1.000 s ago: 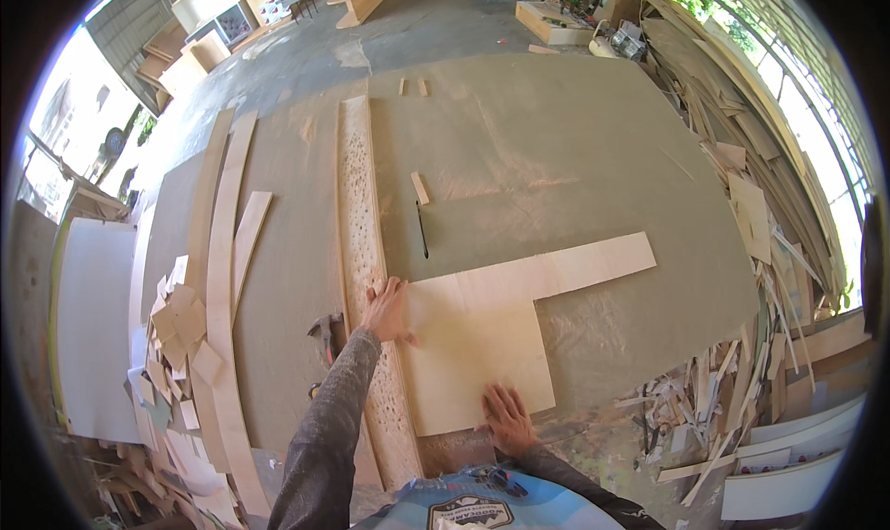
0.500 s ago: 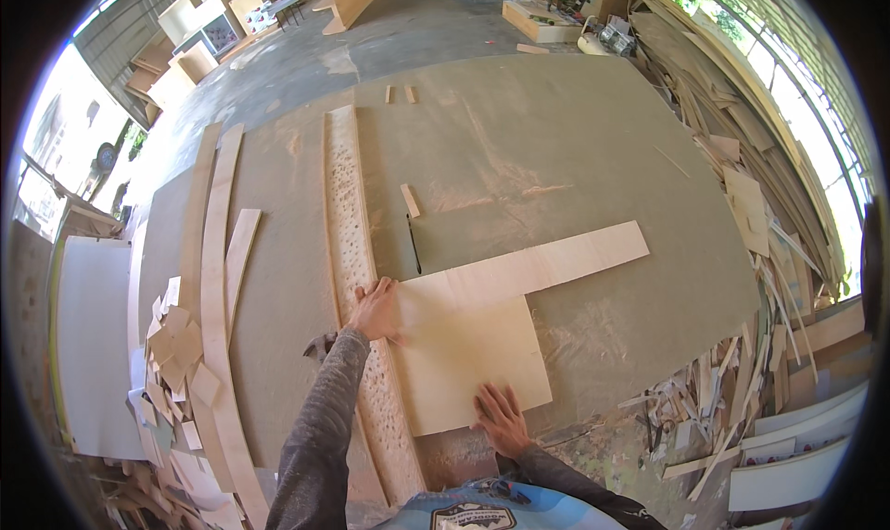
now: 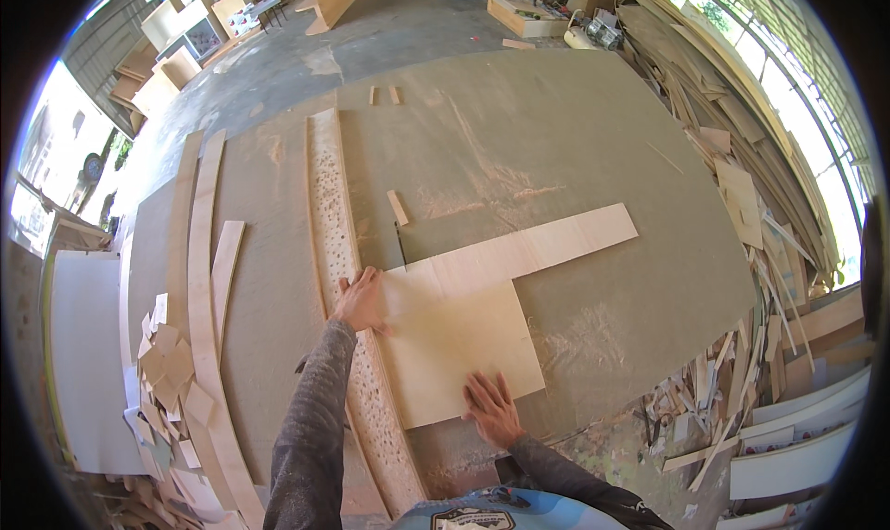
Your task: The person uses a saw to cut wood pieces and then picks them up to examine them. They repeat the process with several pieces of wood on a table.
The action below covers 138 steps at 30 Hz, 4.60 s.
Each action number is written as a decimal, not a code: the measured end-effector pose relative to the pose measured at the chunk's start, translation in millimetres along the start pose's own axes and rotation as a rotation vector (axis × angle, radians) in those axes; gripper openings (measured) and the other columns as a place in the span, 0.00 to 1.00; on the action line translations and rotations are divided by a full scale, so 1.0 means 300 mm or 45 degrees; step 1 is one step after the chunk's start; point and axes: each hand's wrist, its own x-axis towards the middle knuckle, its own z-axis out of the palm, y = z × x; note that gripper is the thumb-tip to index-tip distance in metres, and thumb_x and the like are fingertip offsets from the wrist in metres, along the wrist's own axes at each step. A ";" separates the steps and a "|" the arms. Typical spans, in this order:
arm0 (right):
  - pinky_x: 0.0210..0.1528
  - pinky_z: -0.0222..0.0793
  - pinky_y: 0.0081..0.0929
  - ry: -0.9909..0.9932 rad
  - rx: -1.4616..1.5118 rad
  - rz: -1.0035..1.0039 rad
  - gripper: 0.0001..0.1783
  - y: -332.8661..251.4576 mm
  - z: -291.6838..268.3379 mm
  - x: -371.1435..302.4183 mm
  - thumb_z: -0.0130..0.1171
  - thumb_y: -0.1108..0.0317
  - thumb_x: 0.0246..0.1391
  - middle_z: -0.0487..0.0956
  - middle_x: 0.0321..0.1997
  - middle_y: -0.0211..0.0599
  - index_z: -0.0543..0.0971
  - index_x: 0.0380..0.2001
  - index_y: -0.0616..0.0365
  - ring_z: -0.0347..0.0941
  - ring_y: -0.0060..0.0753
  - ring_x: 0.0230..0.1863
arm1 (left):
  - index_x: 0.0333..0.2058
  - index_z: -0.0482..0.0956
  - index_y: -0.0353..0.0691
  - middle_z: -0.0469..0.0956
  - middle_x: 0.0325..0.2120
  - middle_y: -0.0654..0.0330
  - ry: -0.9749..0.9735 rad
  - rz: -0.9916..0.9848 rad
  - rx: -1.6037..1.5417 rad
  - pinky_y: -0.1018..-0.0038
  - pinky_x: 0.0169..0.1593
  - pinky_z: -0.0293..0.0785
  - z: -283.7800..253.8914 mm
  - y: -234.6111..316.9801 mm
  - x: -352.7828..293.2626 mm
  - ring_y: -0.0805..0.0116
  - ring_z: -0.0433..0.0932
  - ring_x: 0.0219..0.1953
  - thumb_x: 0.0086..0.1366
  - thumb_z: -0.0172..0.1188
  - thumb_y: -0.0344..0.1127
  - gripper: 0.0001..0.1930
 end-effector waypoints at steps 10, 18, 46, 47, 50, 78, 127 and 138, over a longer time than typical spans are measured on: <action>0.78 0.38 0.60 0.042 0.022 -0.032 0.32 0.044 0.011 0.158 0.64 0.57 0.56 0.61 0.75 0.40 0.74 0.61 0.60 0.51 0.42 0.78 | 0.65 0.62 0.33 0.66 0.59 0.54 -0.001 -0.036 0.019 0.43 0.65 0.52 -0.072 -0.079 0.127 0.53 0.60 0.67 0.14 0.84 0.51 0.71; 0.78 0.37 0.60 0.070 0.018 -0.029 0.31 0.085 0.015 0.232 0.63 0.58 0.57 0.61 0.75 0.41 0.73 0.61 0.61 0.49 0.41 0.78 | 0.67 0.61 0.32 0.64 0.63 0.52 0.034 0.003 -0.019 0.36 0.68 0.46 -0.099 -0.101 0.213 0.51 0.58 0.69 0.15 0.84 0.51 0.73; 0.71 0.49 0.58 -0.086 0.086 -0.100 0.20 -0.012 -0.046 -0.161 0.66 0.57 0.55 0.73 0.64 0.39 0.82 0.48 0.54 0.65 0.40 0.67 | 0.38 0.84 0.36 0.76 0.35 0.57 0.517 0.054 -0.878 0.67 0.45 0.72 -0.056 0.095 -0.386 0.59 0.77 0.41 0.57 0.68 0.25 0.09; 0.69 0.50 0.58 -0.053 0.128 -0.118 0.18 0.025 -0.064 -0.133 0.65 0.57 0.55 0.75 0.61 0.39 0.82 0.46 0.54 0.67 0.42 0.65 | 0.37 0.83 0.34 0.76 0.34 0.57 0.685 -0.002 -0.812 0.71 0.40 0.74 -0.069 0.101 -0.435 0.62 0.77 0.36 0.58 0.67 0.23 0.08; 0.66 0.55 0.55 0.085 0.230 -0.050 0.12 0.184 -0.077 -0.057 0.64 0.61 0.56 0.78 0.54 0.41 0.83 0.41 0.55 0.69 0.45 0.61 | 0.36 0.83 0.34 0.76 0.33 0.58 0.903 -0.166 -0.776 0.72 0.41 0.72 -0.087 0.020 -0.577 0.65 0.75 0.35 0.58 0.67 0.23 0.07; 0.65 0.64 0.59 -0.233 -0.468 0.137 0.46 0.857 -0.458 0.846 0.73 0.76 0.25 0.69 0.65 0.39 0.73 0.58 0.57 0.62 0.44 0.69 | 0.48 0.77 0.38 0.79 0.35 0.62 1.680 -1.105 -1.563 0.77 0.33 0.73 0.444 -0.161 -1.112 0.72 0.79 0.32 0.65 0.63 0.31 0.13; 0.67 0.59 0.55 0.408 -0.198 1.024 0.37 1.257 -0.386 0.281 0.71 0.54 0.41 0.70 0.62 0.46 0.79 0.56 0.55 0.64 0.56 0.64 | 0.57 0.75 0.42 0.71 0.56 0.61 0.231 -0.138 -0.183 0.41 0.65 0.42 0.219 0.246 -0.396 0.60 0.56 0.68 0.46 0.77 0.50 0.40; 0.66 0.57 0.55 0.254 -0.180 1.117 0.40 1.097 -0.457 0.301 0.71 0.56 0.42 0.67 0.63 0.31 0.75 0.61 0.51 0.61 0.48 0.66 | 0.64 0.61 0.32 0.61 0.61 0.49 0.123 -0.090 0.047 0.38 0.66 0.47 0.103 0.141 -0.216 0.43 0.51 0.69 0.14 0.84 0.59 0.73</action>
